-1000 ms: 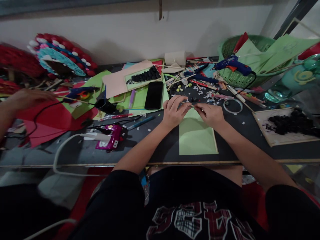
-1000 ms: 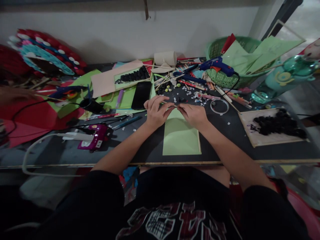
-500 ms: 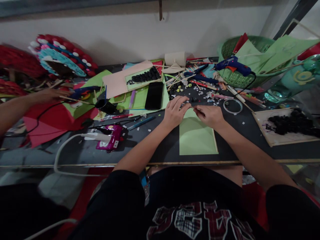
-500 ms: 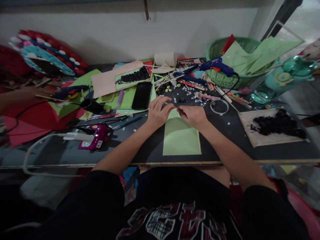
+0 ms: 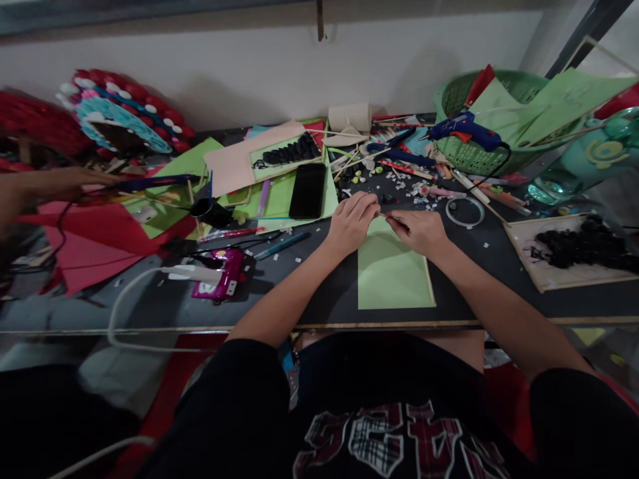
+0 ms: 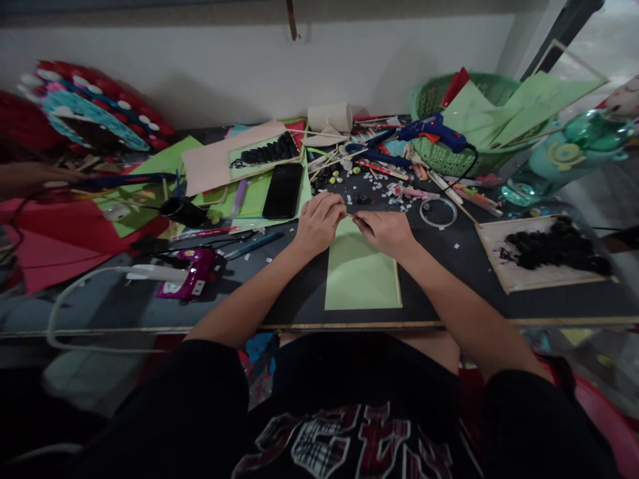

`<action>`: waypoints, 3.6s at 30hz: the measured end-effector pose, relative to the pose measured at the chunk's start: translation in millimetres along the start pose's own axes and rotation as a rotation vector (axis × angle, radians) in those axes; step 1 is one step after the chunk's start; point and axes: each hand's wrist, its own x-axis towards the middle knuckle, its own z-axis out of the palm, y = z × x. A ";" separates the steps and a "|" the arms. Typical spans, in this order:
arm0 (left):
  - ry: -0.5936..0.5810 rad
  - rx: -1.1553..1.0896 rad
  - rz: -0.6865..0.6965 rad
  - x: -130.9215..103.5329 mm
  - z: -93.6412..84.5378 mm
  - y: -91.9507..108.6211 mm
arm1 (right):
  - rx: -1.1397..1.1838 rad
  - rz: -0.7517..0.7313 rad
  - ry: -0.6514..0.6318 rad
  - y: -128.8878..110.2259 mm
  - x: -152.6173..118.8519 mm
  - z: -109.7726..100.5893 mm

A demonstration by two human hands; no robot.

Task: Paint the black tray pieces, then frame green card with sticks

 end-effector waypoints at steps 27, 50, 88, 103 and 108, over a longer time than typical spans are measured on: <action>0.150 -0.569 -0.793 4.3 5.6 -39.1 | 0.154 0.159 -0.034 15.2 0.6 6.3; -0.364 0.293 -1.007 38.2 -5.0 -102.8 | 0.109 0.156 0.017 22.0 -2.9 9.4; -0.166 -0.036 -0.905 -4.5 -9.3 -104.3 | 0.258 0.103 0.007 34.8 -1.7 7.6; -0.169 0.033 -0.848 -2.1 -8.4 -71.7 | 0.258 0.112 0.042 37.6 -1.4 8.2; -0.120 0.084 -0.831 2.1 -15.3 -52.6 | 0.282 0.144 0.052 38.6 -0.4 7.2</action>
